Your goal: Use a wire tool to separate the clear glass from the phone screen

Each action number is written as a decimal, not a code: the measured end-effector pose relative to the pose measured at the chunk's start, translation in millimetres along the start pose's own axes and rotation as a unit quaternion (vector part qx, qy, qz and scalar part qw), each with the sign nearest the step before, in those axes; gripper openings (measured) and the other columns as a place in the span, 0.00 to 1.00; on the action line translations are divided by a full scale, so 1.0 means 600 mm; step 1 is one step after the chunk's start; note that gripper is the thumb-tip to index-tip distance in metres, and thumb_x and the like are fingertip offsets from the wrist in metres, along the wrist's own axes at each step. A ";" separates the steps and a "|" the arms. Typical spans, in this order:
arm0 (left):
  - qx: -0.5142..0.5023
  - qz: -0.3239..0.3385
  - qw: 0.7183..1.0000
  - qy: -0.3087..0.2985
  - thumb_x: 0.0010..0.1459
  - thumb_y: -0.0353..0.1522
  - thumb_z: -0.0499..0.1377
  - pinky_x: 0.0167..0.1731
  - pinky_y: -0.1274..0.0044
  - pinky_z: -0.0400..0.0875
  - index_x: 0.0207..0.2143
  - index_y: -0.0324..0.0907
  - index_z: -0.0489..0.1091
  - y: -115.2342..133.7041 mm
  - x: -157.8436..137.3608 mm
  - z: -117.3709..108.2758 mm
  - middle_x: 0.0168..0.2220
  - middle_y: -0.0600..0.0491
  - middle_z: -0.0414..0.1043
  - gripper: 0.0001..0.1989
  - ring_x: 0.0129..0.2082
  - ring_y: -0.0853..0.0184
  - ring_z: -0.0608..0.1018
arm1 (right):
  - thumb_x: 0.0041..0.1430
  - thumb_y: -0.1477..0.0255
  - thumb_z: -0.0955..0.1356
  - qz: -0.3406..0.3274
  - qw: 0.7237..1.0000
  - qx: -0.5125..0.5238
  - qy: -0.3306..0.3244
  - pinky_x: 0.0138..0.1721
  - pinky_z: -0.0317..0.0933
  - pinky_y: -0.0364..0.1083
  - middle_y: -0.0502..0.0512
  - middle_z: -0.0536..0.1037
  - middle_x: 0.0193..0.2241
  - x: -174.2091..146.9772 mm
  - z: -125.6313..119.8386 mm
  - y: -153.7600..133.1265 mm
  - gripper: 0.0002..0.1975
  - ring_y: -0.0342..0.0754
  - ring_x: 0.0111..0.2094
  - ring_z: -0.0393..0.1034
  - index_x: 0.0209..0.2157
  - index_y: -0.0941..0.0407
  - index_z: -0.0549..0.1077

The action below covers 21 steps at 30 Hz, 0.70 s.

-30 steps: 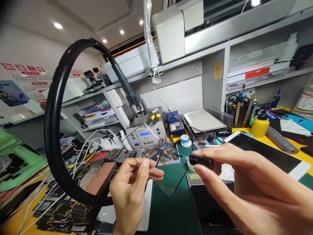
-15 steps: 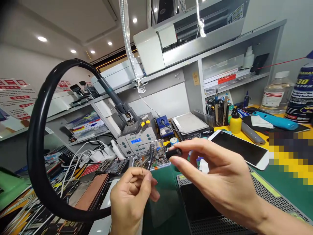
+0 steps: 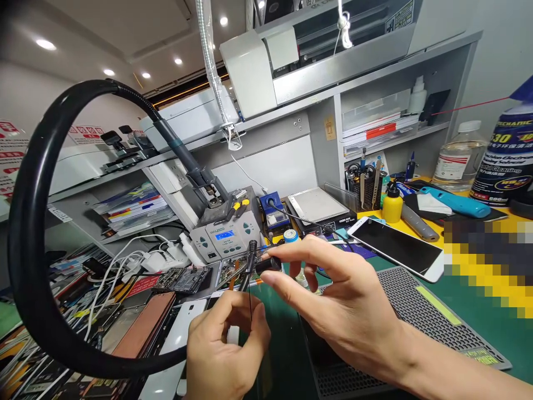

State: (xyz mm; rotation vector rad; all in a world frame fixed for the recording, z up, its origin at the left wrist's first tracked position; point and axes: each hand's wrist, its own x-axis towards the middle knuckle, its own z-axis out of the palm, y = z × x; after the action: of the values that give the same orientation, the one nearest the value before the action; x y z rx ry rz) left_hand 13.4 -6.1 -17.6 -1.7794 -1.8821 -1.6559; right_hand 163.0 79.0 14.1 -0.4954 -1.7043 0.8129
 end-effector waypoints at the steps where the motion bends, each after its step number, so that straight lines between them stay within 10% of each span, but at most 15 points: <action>1: 0.005 0.004 1.000 -0.002 0.58 0.30 0.59 0.22 0.83 0.68 0.26 0.45 0.69 -0.001 -0.001 0.000 0.17 0.64 0.70 0.07 0.16 0.76 0.72 | 0.57 0.68 0.77 0.002 1.000 0.001 0.000 0.37 0.70 0.41 0.47 0.84 0.37 0.000 0.000 0.001 0.11 0.45 0.37 0.77 0.42 0.45 0.81; 21: 0.036 0.020 0.999 0.003 0.59 0.30 0.58 0.24 0.82 0.67 0.26 0.45 0.68 0.000 -0.004 -0.001 0.18 0.65 0.69 0.08 0.16 0.77 0.71 | 0.57 0.66 0.77 0.032 0.999 -0.009 0.005 0.39 0.70 0.42 0.47 0.84 0.39 0.001 -0.003 0.002 0.08 0.47 0.41 0.77 0.39 0.45 0.82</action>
State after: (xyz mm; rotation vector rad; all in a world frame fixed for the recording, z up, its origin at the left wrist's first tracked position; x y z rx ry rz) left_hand 13.7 -7.9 -19.0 -1.7704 -1.8645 -1.5583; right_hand 164.5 80.6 13.7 -0.5680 -1.6942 0.8410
